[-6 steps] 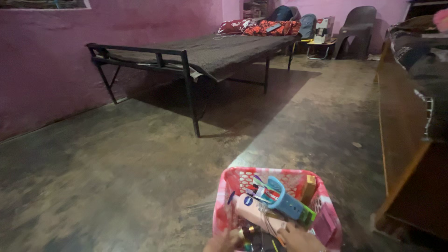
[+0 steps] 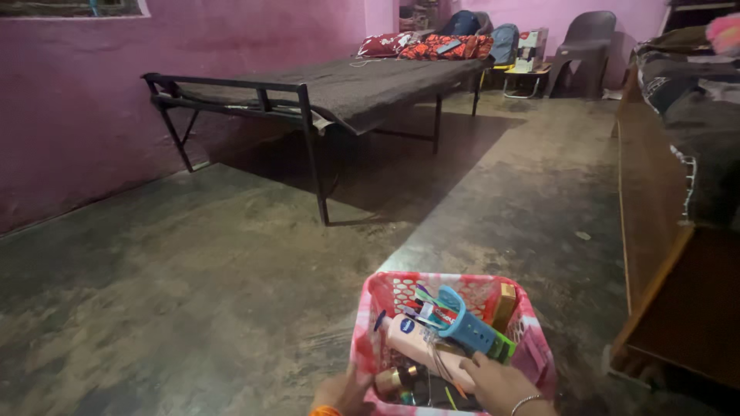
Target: The person wipes several personal care items with a dark cloth, including a small bottle, a pink box, a tube, and a blue bottle, then places each item back into a pink plastic basket.
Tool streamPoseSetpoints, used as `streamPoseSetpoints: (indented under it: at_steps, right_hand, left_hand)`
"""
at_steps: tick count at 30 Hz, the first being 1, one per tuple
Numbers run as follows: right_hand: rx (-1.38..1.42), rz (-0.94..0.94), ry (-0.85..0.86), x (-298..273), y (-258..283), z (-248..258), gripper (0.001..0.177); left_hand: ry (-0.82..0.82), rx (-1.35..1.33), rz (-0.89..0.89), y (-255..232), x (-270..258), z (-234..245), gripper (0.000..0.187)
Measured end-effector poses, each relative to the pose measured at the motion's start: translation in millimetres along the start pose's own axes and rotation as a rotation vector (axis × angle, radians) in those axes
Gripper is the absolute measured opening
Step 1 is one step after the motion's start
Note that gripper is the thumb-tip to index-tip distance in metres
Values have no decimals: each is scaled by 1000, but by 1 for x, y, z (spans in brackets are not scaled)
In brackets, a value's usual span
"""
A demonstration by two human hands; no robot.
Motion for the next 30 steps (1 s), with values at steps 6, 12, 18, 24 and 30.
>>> streamPoseSetpoints:
  at_steps: [6, 12, 18, 24, 30]
  right_hand:
    - [31, -7, -2, -7, 3, 19, 45]
    - [20, -27, 25, -9, 0, 21, 44]
    - [-2, 20, 22, 1, -6, -5, 48]
    - [14, -60, 76, 21, -18, -60, 35]
    - [-330, -40, -236, 33, -5, -99, 69]
  left_hand:
    - [-60, -20, 21, -12, -32, 45, 61]
    - [9, 28, -8, -39, -15, 50, 68]
    - [-292, -70, -196, -53, -3, 33, 53]
    - [-478, -50, -221, -44, 50, -35, 20]
    - [-691, 39, -268, -56, 61, -57, 41]
Point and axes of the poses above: each hand's wrist, its own x-axis towards the middle knuckle, its own z-axis out of the back of the hand, y = z × x, the point moved 4 cm from there along x, towards the middle knuckle, and after that the axes turned 3 degrees about z, right-handed, at the moved point
